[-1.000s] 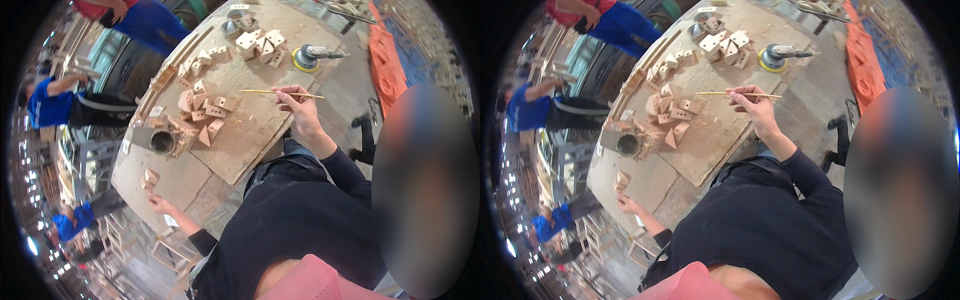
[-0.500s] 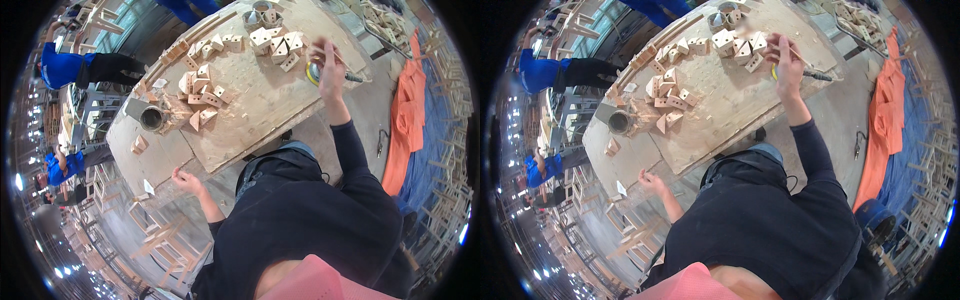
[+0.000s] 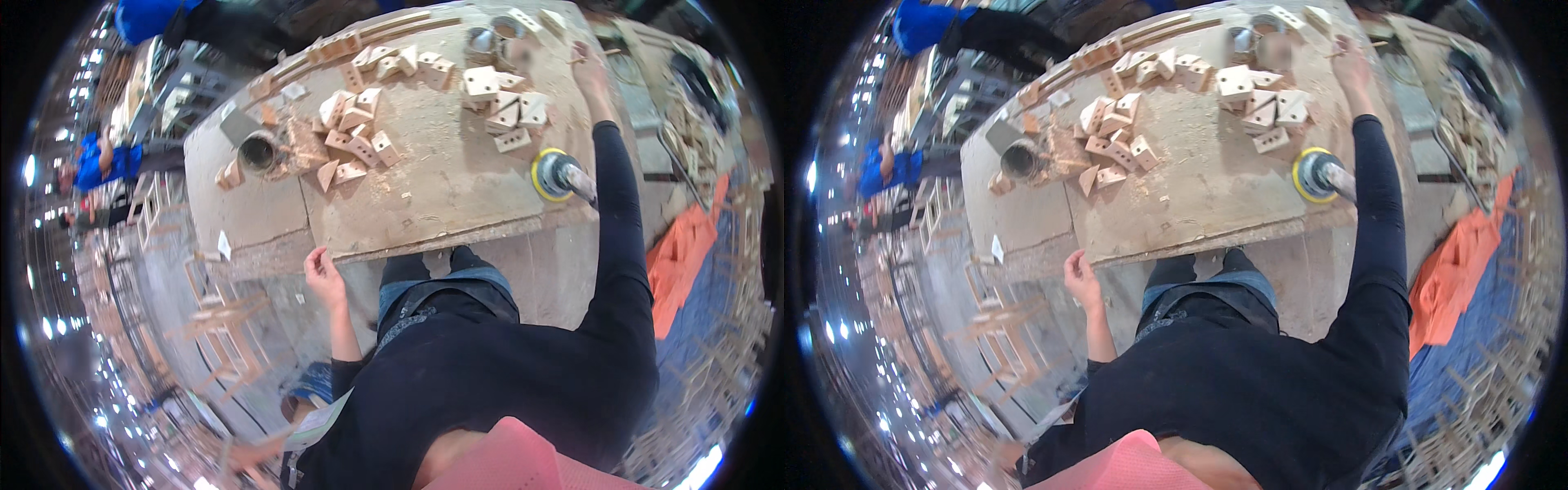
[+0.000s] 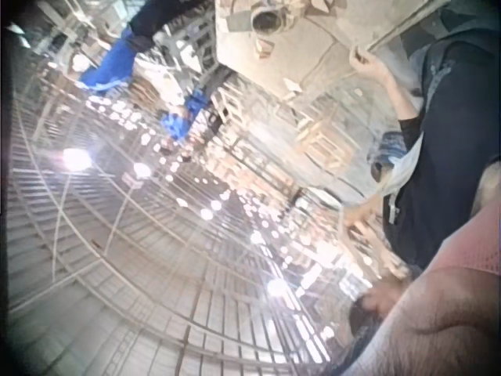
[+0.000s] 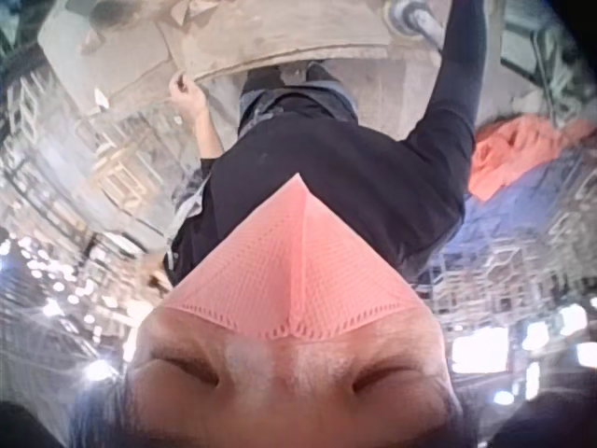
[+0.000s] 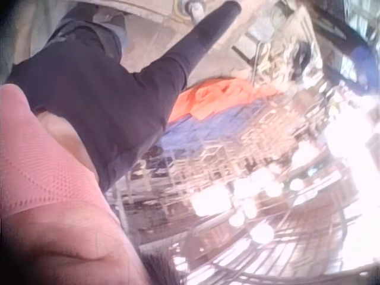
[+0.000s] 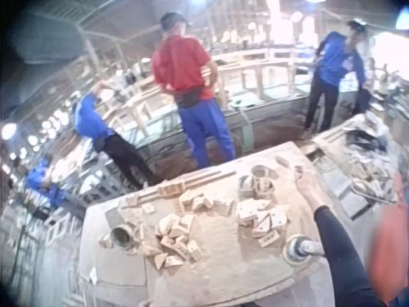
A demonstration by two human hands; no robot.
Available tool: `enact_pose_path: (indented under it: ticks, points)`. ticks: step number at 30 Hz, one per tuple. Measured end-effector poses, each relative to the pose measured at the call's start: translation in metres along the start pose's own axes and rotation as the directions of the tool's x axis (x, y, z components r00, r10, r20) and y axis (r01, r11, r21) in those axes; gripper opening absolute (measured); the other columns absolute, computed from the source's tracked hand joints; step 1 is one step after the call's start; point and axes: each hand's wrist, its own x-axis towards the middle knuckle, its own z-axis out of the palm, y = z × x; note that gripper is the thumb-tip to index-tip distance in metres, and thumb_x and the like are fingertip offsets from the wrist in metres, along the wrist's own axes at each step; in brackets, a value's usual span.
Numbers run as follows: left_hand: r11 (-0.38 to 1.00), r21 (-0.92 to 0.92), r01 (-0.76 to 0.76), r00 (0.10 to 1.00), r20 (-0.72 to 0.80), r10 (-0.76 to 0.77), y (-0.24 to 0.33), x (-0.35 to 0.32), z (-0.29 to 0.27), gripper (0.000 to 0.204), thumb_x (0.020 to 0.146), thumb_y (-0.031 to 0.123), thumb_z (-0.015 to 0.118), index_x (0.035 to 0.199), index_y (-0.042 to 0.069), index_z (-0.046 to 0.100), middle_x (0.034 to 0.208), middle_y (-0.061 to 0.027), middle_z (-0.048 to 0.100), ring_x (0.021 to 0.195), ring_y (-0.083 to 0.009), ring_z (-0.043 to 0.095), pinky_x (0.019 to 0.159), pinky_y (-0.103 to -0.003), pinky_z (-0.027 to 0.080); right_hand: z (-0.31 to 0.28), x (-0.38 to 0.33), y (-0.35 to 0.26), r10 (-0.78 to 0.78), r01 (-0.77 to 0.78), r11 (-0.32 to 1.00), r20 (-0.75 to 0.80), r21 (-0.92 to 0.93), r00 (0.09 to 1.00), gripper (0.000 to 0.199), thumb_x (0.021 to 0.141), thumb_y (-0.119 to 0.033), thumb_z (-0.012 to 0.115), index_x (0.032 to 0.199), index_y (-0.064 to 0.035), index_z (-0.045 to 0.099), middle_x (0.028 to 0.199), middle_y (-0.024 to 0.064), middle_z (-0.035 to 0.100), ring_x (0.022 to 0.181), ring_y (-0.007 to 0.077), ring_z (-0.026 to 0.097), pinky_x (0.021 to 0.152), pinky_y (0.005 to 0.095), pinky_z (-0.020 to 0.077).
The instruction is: The person repeatedly picks up small wooden blocks, applies a liquid finish with a brush, and uses a handheld sander on the surfaces. The person handles the blocks one at a time, turning them over to coat different sides, then places them back on the workbench.
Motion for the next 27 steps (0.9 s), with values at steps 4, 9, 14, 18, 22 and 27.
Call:
enact_pose_path:
  ticks: [4,9,14,18,22,27]
  points:
    - [0.988,0.153,-0.016,0.999,0.048,0.008,0.024,-0.009,0.018,0.011,0.088,0.004,0.058,0.097,0.003,0.064,0.093,-0.0045,0.062,0.081,-0.0124,0.059,0.071,-0.026,0.047,0.025,0.041,0.001,-0.045,0.062,0.985,0.105,-0.159,0.993,0.043,0.086,-0.028,0.056,0.129,-0.021,0.054,0.116,0.0153,0.063,0.108,0.0338,0.06,0.09,0.0442,0.0472]
    - [0.982,0.161,-0.094,0.978,0.202,0.06,0.061,-0.009,0.055,0.011,0.086,0.003,0.06,0.096,0.003,0.064,0.081,-0.0066,0.058,0.07,-0.0153,0.056,0.067,-0.027,0.046,0.05,0.075,-0.008,0.026,0.064,0.938,0.252,-0.34,0.967,0.06,0.083,-0.023,0.058,0.14,-0.0181,0.042,0.119,0.0243,0.059,0.111,0.0378,0.057,0.093,0.0461,0.0455]
    - [0.958,0.181,-0.223,0.916,0.376,0.142,0.094,0.007,0.106,0.025,0.083,0.004,0.061,0.108,0.005,0.06,0.097,-0.0094,0.056,0.074,-0.0201,0.055,0.069,-0.031,0.047,0.079,0.102,-0.011,-0.089,0.211,0.893,0.304,-0.397,0.949,0.064,0.087,-0.032,0.06,0.144,-0.0192,0.035,0.133,0.021,0.051,0.124,0.036,0.049,0.1,0.0442,0.0414]
    - [0.95,0.264,-0.169,0.91,0.412,0.048,0.105,0.038,0.154,0.049,0.082,0.014,0.065,0.127,0.008,0.048,0.119,-0.0143,0.046,0.088,-0.0268,0.058,0.078,-0.038,0.049,0.084,0.116,-0.002,-0.142,0.264,0.883,0.313,-0.389,0.939,0.052,0.088,-0.03,0.057,0.137,-0.0168,0.045,0.128,0.0216,0.054,0.117,0.0372,0.053,0.095,0.0451,0.0433]
    - [0.87,0.434,-0.232,0.928,0.367,0.065,0.104,0.054,0.191,0.06,0.083,0.022,0.066,0.135,0.01,0.04,0.125,-0.0175,0.041,0.098,-0.0346,0.057,0.085,-0.044,0.049,0.08,0.102,-0.02,-0.156,0.246,0.922,0.297,-0.299,0.942,0.034,0.09,-0.024,0.053,0.121,-0.0119,0.057,0.118,0.0212,0.058,0.108,0.0366,0.057,0.089,0.0451,0.0452]
    - [0.857,0.485,-0.171,0.935,0.353,-0.013,0.098,0.069,0.203,0.046,0.083,0.021,0.066,0.123,0.009,0.046,0.126,-0.0245,0.041,0.099,-0.0392,0.058,0.08,-0.047,0.051,0.072,0.077,0.024,-0.503,0.569,0.764,0.271,-0.305,0.821,0.031,0.088,-0.023,0.056,0.114,-0.0069,0.059,0.119,0.0135,0.058,0.108,0.0327,0.055,0.089,0.0421,0.0463]
